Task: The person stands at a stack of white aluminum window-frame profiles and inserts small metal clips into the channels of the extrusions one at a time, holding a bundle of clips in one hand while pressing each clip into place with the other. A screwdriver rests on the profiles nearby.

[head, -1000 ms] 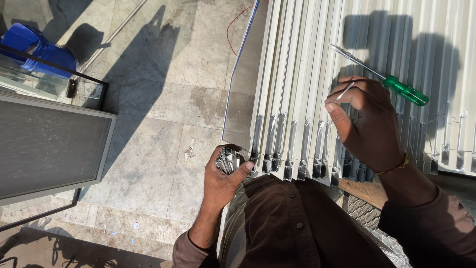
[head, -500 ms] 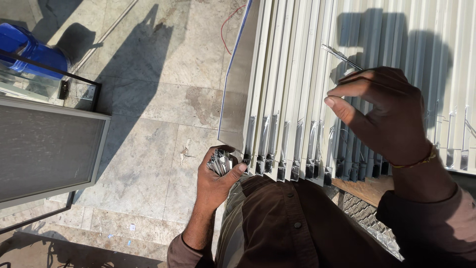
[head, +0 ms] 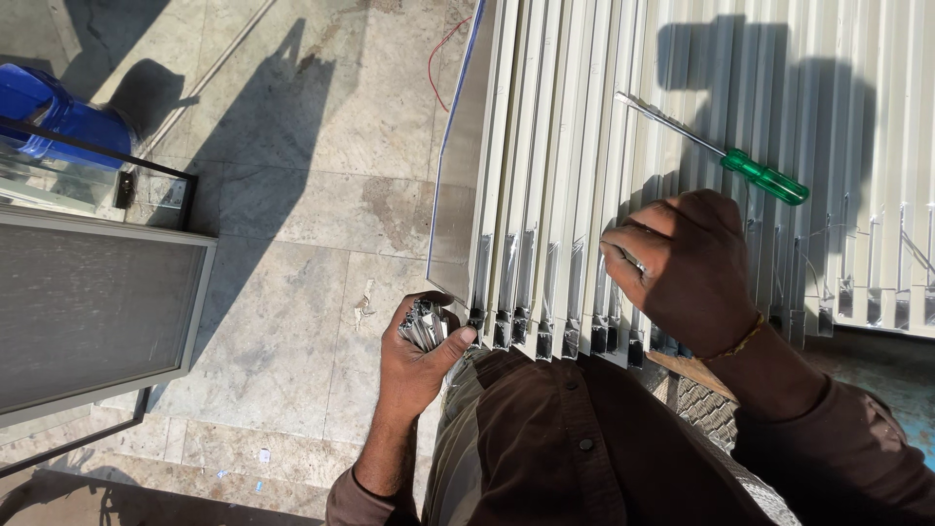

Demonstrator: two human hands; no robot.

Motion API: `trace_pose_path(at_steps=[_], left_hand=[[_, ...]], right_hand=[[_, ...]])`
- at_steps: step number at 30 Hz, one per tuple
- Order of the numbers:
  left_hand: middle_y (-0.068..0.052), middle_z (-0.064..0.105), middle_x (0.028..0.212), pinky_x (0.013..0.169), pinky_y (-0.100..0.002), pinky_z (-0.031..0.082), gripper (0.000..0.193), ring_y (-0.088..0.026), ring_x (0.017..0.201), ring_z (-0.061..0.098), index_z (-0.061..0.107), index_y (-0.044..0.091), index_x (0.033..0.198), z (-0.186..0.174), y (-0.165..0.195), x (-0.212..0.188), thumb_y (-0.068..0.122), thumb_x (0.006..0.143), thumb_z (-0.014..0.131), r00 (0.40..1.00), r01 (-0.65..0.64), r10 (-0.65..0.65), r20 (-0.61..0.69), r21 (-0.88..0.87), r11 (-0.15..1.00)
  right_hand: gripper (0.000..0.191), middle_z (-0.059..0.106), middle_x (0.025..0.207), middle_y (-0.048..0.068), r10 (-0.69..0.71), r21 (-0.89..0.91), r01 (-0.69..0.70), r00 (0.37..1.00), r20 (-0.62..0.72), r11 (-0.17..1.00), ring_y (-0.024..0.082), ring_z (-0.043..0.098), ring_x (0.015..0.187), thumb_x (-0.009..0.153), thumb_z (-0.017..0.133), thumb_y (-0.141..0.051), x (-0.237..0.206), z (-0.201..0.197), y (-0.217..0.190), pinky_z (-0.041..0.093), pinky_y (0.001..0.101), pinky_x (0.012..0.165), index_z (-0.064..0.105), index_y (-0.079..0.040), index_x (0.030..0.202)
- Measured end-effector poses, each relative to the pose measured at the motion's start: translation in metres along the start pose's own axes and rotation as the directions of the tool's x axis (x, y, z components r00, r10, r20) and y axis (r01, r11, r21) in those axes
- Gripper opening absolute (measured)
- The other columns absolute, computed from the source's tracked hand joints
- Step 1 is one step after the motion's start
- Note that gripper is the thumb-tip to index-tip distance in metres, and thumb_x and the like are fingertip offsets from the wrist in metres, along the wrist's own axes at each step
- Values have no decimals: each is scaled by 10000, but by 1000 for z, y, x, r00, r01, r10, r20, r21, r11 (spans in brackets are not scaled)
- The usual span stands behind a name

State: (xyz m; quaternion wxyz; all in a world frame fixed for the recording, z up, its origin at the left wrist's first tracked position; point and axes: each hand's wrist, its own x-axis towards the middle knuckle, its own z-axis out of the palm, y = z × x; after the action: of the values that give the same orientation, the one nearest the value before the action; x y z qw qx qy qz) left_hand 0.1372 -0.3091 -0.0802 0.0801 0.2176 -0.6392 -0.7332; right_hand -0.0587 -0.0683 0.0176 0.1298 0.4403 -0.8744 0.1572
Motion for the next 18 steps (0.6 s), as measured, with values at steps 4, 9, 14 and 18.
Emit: trace_pose_path(at_steps=[4,9,14,18], left_hand=[[-12,708,839,682,-249,579,406,-82,762,664,647,25,1152,-1,-1,0,195,851,861,1000,4,-4,2,-3,1000],[-10,714,843,685,-252,591,375,-81,769,676,650,29,1131,-3,-1,2,177,854,855,1000,12,-12,16,-4,1000],[-9,712,846,682,-250,582,384,-80,769,670,649,30,1139,-5,0,2,180,853,856,1000,5,-5,30,5,1000],[-10,718,852,690,-254,589,383,-82,775,676,651,31,1137,-7,2,5,197,859,855,997,-6,5,72,21,1000]], right_hand=[[127,669,869,4,80,-73,-78,996,31,994,240,651,959,820,851,-182,9,-2,-1,461,426,956,738,-127,823],[90,709,917,23,115,45,-116,993,38,992,213,684,883,966,801,-187,5,-33,7,530,365,825,750,-112,966],[147,730,888,74,160,-89,-152,982,101,984,235,693,783,942,772,-172,-7,-58,29,564,367,716,757,-76,1052],[206,722,888,31,131,-27,-129,945,301,991,200,701,790,908,745,-180,-16,-49,38,594,352,731,771,-127,1105]])
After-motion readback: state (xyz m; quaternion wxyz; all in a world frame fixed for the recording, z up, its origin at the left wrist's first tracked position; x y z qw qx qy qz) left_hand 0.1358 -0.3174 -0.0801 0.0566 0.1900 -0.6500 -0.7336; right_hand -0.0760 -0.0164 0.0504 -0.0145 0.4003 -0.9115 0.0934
